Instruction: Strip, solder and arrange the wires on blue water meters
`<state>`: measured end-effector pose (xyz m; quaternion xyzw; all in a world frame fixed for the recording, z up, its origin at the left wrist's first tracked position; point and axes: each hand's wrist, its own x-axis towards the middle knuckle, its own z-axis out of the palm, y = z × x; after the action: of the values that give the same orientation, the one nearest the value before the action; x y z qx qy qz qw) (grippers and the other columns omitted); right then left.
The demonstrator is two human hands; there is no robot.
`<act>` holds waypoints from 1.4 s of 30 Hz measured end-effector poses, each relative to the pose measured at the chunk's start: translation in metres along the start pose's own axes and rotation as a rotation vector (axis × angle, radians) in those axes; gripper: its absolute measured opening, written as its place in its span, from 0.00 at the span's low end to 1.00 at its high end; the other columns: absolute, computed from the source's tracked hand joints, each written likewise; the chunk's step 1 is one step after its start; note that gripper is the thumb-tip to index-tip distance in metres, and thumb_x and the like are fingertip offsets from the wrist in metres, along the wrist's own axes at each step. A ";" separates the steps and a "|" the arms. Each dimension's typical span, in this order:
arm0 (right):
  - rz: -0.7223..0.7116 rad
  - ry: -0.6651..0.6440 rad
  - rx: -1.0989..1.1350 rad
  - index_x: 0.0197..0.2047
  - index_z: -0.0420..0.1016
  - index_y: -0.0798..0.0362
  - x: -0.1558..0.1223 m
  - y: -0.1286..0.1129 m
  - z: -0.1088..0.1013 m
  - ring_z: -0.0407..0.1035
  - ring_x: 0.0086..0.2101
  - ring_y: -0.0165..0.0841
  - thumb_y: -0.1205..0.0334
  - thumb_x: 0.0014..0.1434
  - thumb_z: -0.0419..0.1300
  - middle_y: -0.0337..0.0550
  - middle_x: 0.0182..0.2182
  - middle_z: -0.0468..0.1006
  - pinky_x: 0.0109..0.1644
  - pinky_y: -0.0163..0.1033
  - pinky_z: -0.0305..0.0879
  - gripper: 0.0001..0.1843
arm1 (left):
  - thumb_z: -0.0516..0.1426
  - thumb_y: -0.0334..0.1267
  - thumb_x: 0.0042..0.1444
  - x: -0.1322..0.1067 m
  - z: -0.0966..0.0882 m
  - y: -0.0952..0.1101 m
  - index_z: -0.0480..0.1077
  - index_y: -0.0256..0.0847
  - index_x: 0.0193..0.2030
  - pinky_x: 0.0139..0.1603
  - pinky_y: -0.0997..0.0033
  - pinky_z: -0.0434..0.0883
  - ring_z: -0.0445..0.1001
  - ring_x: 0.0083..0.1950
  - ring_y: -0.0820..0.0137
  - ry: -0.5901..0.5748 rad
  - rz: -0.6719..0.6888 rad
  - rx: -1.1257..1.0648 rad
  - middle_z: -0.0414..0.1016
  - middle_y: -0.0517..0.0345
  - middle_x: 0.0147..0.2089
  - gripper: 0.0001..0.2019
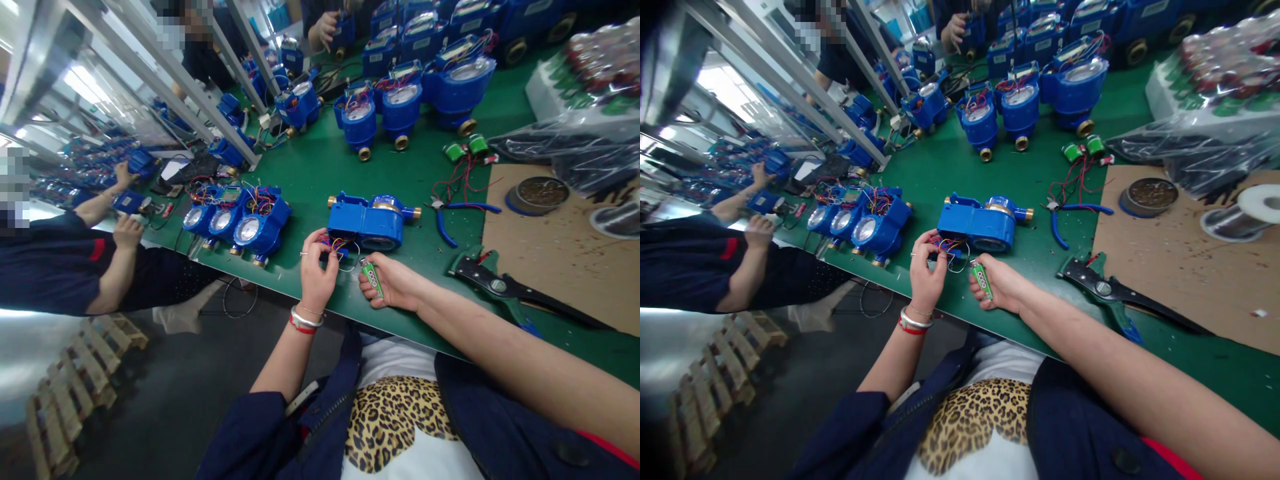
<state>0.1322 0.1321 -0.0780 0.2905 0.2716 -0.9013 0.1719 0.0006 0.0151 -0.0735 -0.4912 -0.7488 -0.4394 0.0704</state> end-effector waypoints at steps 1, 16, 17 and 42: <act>0.001 0.000 0.005 0.25 0.60 0.55 0.001 0.000 0.000 0.50 0.19 0.24 0.49 0.62 0.44 0.35 0.21 0.57 0.19 0.29 0.46 0.21 | 0.54 0.31 0.60 0.000 0.000 -0.001 0.62 0.41 0.37 0.59 0.55 0.64 0.66 0.60 0.63 0.002 0.000 -0.002 0.67 0.47 0.56 0.03; -0.005 -0.003 -0.017 0.25 0.60 0.55 0.001 0.003 0.003 0.50 0.19 0.24 0.52 0.61 0.43 0.36 0.21 0.56 0.19 0.29 0.47 0.19 | 0.53 0.31 0.61 0.001 0.002 -0.004 0.62 0.41 0.37 0.59 0.54 0.64 0.66 0.59 0.62 0.011 -0.005 0.009 0.67 0.47 0.55 0.03; -0.006 0.003 -0.021 0.25 0.60 0.55 0.000 0.003 0.003 0.50 0.19 0.24 0.52 0.61 0.43 0.36 0.21 0.57 0.19 0.29 0.47 0.19 | 0.53 0.31 0.61 0.001 0.003 -0.004 0.62 0.41 0.37 0.59 0.55 0.64 0.66 0.59 0.63 0.014 -0.005 0.010 0.67 0.47 0.55 0.03; 0.044 0.018 -0.109 0.25 0.62 0.55 -0.004 0.003 0.006 0.51 0.19 0.25 0.51 0.63 0.41 0.37 0.20 0.58 0.19 0.28 0.50 0.22 | 0.53 0.33 0.61 0.002 0.004 -0.007 0.62 0.41 0.37 0.58 0.55 0.65 0.67 0.58 0.63 0.030 0.000 0.019 0.68 0.47 0.53 0.02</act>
<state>0.1337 0.1267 -0.0722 0.2945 0.3155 -0.8785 0.2049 -0.0042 0.0184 -0.0791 -0.4839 -0.7518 -0.4395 0.0862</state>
